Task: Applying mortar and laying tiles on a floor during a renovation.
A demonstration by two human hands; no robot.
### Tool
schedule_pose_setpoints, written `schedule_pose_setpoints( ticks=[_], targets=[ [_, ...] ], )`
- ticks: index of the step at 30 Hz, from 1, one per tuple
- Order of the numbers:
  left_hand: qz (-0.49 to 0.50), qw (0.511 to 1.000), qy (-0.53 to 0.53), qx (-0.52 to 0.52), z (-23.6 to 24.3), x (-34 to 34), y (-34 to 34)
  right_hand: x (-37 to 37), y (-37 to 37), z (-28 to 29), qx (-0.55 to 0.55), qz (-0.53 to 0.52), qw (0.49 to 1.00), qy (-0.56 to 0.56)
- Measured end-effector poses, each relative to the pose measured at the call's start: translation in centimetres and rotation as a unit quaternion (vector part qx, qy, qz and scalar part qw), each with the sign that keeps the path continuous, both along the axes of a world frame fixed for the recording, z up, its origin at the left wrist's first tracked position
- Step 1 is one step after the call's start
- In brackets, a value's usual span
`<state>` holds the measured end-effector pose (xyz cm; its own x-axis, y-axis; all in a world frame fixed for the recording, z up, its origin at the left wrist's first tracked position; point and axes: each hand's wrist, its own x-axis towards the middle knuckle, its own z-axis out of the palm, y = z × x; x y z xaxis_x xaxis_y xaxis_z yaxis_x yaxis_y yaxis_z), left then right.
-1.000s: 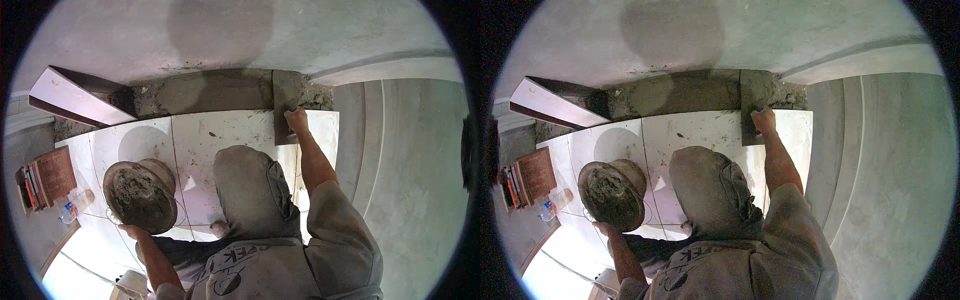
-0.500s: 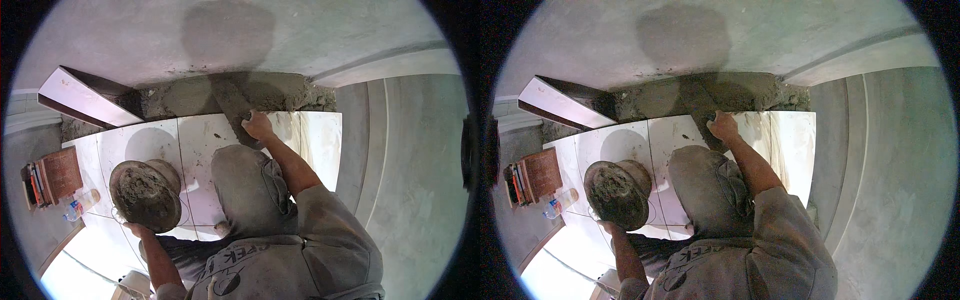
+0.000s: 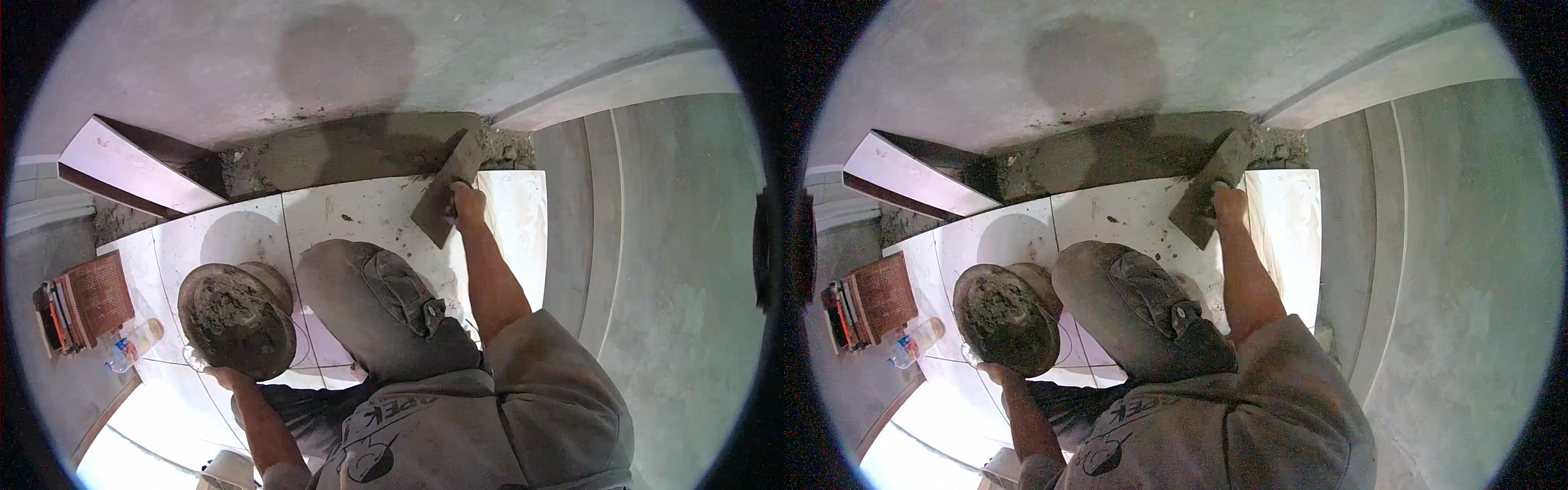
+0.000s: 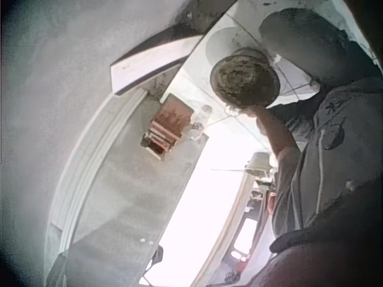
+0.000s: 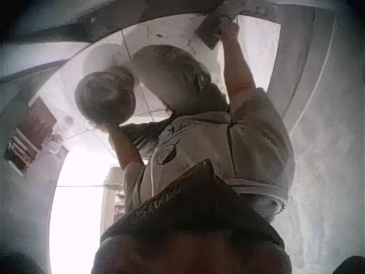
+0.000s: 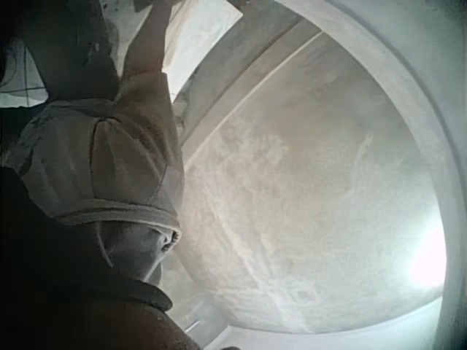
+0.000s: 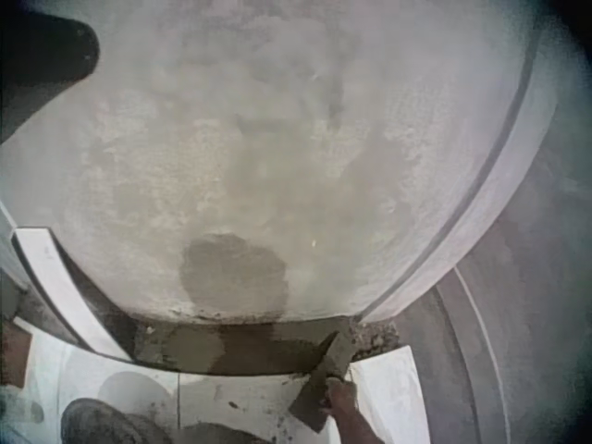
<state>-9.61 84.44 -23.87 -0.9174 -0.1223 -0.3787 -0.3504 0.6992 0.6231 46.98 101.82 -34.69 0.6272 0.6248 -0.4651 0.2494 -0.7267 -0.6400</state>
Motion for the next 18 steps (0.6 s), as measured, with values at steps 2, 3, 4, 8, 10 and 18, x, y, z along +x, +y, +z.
schedule_pose_setpoints(
  ticks=[2, 3, 4, 8, 10, 18],
  targets=[
    [0.006, 1.000, -0.006, 0.026, -0.1, -0.1, 0.0, -0.9, 1.0, -1.9, 0.023, -0.091, 0.989, 0.116],
    [0.019, 0.998, -0.025, 0.045, -0.1, -0.1, 0.0, -1.7, 1.7, -2.8, 0.032, -0.204, 0.953, 0.223],
    [0.013, 0.999, -0.020, 0.046, -0.1, 0.1, 0.0, -2.6, 2.3, -3.6, 0.006, -0.243, 0.940, 0.237],
    [-0.017, 0.999, 0.006, 0.041, 0.1, 0.7, -0.1, -7.1, 4.4, -6.4, -0.014, -0.155, 0.986, 0.066],
    [-0.034, 0.998, 0.013, 0.059, -0.1, 0.6, -0.3, -9.4, 4.7, -6.7, -0.032, -0.149, 0.988, 0.008],
    [-0.003, 1.000, -0.021, 0.018, -1.0, -1.3, -0.9, -13.4, 4.5, 0.4, -0.062, -0.159, 0.978, 0.116]
  ],
)
